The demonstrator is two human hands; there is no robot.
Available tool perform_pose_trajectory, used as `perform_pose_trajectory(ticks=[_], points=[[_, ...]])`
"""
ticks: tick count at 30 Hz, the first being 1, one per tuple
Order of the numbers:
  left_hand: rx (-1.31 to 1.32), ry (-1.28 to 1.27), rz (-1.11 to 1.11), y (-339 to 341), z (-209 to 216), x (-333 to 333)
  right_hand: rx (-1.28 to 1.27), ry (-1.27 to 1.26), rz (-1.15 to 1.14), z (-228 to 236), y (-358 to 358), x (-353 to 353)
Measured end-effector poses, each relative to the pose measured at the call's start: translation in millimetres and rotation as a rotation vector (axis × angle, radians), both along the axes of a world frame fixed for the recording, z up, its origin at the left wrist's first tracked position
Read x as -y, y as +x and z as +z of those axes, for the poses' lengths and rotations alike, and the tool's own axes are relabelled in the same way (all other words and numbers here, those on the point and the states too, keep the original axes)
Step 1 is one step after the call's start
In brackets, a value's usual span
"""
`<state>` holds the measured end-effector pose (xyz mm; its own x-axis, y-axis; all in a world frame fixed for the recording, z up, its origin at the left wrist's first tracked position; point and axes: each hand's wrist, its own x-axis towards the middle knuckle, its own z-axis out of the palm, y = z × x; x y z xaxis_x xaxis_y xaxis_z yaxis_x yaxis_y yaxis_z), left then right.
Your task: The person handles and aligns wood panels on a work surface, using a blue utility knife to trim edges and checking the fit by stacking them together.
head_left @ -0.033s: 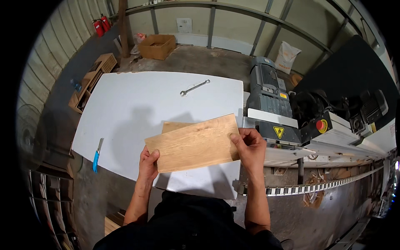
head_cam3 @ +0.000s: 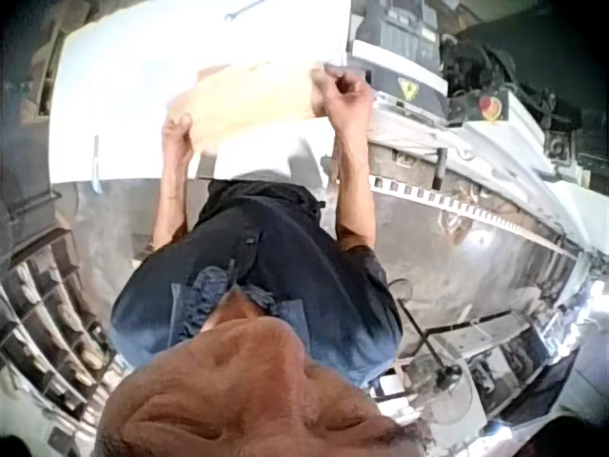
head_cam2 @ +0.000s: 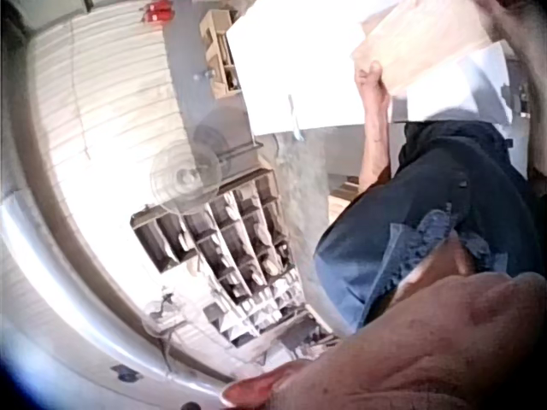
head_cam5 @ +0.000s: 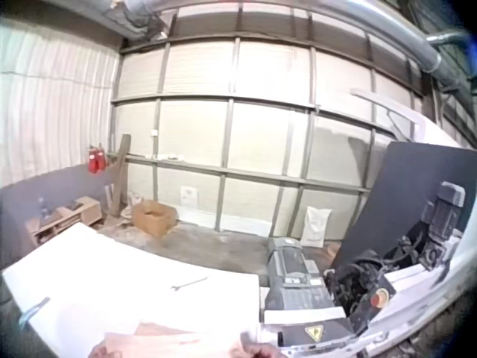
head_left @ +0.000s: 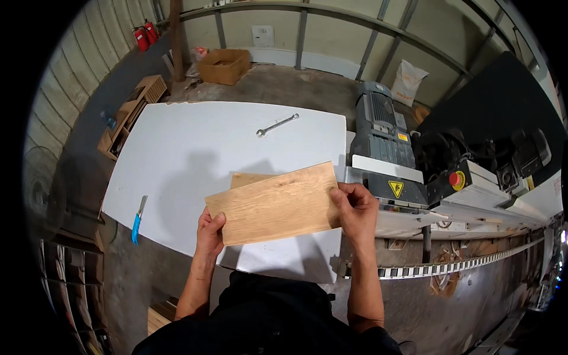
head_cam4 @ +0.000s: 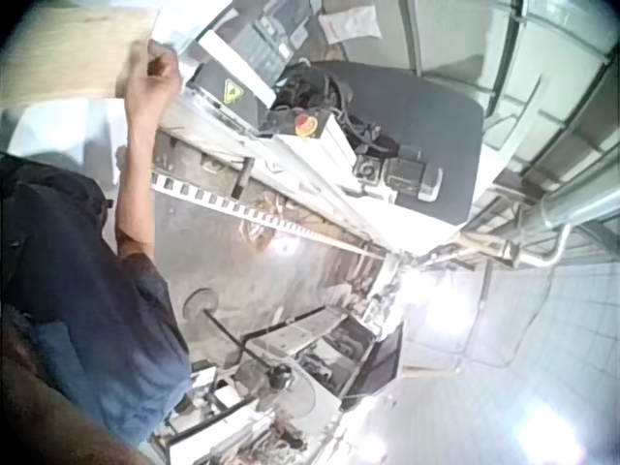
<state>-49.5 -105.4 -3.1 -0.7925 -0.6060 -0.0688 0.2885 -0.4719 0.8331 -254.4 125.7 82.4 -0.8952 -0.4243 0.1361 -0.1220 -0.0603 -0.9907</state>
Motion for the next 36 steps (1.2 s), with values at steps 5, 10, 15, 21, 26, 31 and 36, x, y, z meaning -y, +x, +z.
perform_pose_trajectory(ticks=[5, 10, 15, 21, 26, 31, 36], points=[[-0.041, -0.018, 0.044, 5.5, 2.4, 3.8, 0.040, -0.106, -0.004, 11.7, 6.9, 8.5], [-0.065, -0.081, 0.076, 13.8, 9.0, 13.7, -0.158, 0.048, 0.035, 26.1, 10.2, 26.3], [-0.086, -0.093, 0.111, 21.6, 2.6, 23.9, -0.242, -0.061, 0.033, 34.6, 14.7, 36.4], [-0.056, -0.119, 0.107, 25.9, 6.6, 29.2, -0.314, 0.051, 0.013, 42.5, 18.8, 43.2], [-0.042, -0.092, 0.116, 23.6, 6.8, 27.5, -0.236, -0.074, 0.002, 31.9, 13.2, 43.2], [-0.043, -0.107, 0.085, 19.3, 10.1, 26.6, -0.240, 0.046, 0.043, 23.0, 9.8, 40.9], [0.110, -0.060, 0.023, 14.3, 2.7, 36.9, 0.022, -0.011, 0.146, -6.9, -5.0, 31.2]])
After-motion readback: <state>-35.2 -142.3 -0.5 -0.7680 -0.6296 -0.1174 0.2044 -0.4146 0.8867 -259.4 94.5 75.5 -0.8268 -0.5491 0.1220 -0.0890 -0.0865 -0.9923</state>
